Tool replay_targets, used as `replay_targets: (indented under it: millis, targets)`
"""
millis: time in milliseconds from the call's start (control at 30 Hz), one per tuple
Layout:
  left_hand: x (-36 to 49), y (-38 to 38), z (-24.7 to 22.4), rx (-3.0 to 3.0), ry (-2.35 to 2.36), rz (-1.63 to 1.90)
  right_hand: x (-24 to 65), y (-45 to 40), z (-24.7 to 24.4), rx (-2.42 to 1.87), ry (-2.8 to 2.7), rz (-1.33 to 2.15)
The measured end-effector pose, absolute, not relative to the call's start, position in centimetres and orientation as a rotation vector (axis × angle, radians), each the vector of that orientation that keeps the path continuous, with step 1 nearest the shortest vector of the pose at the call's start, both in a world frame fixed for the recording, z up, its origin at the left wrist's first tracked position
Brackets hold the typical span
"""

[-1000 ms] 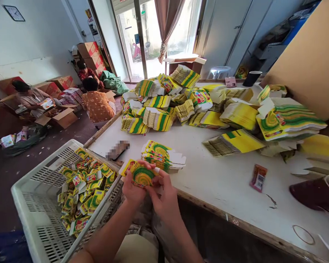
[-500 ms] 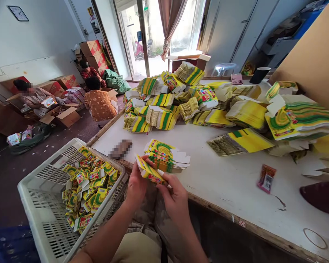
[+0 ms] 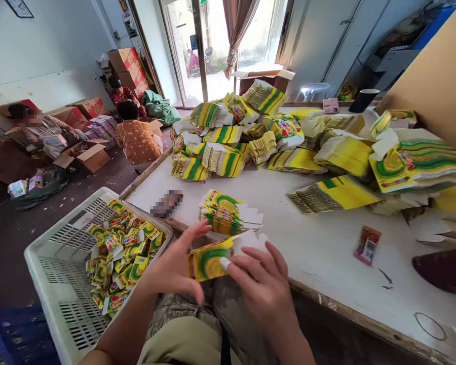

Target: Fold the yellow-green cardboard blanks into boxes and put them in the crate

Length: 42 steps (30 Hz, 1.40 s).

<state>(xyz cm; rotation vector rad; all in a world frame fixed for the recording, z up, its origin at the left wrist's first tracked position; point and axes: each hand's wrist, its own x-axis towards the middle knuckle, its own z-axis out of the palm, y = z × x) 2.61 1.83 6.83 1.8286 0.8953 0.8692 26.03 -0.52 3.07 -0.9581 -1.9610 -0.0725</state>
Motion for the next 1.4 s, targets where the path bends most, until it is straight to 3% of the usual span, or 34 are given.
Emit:
replay_targets:
  millis: [100, 200, 400, 500, 800, 967, 1100, 1267, 1400]
  targets:
    - [4.4, 1.3, 5.5, 1.921, 0.979, 0.72, 24.6, -1.4, 2.9, -0.911, -1.976, -0.014]
    - [5.5, 1.0, 3.9, 1.898, 1.118, 0.794, 23.6, -1.9, 1.7, -1.089, -1.613, 0.194]
    - [6.5, 0.6, 2.2, 2.157, 1.046, 0.779, 22.0, -1.5, -1.5, -1.126, -1.071, 1.299]
    - [6.7, 0.7, 1.9, 2.203, 0.993, 0.776, 21.7, -1.1, -2.8, -1.031, -0.935, 1.549]
    - [6.2, 1.4, 0.7, 2.073, 1.1, 0.769, 21.5, -1.9, -2.3, -1.048, -1.626, 0.821]
    - [6.2, 1.4, 1.2, 2.051, 1.287, 1.064, 22.0, -1.9, -2.2, -1.162, -1.334, 0.75]
    - [6.7, 1.1, 2.3, 1.401, 1.119, 1.366, 21.7, -1.8, -2.0, -1.274, -1.105, 0.822]
    - [8.1, 1.6, 3.9, 0.517, 0.757, 1.613, 20.3, -1.7, -1.8, -1.08, -1.537, 0.572]
    - [8.1, 2.5, 4.7, 0.275, 0.684, 1.66, 20.7, -1.2, -1.7, -0.984, -1.682, 0.593]
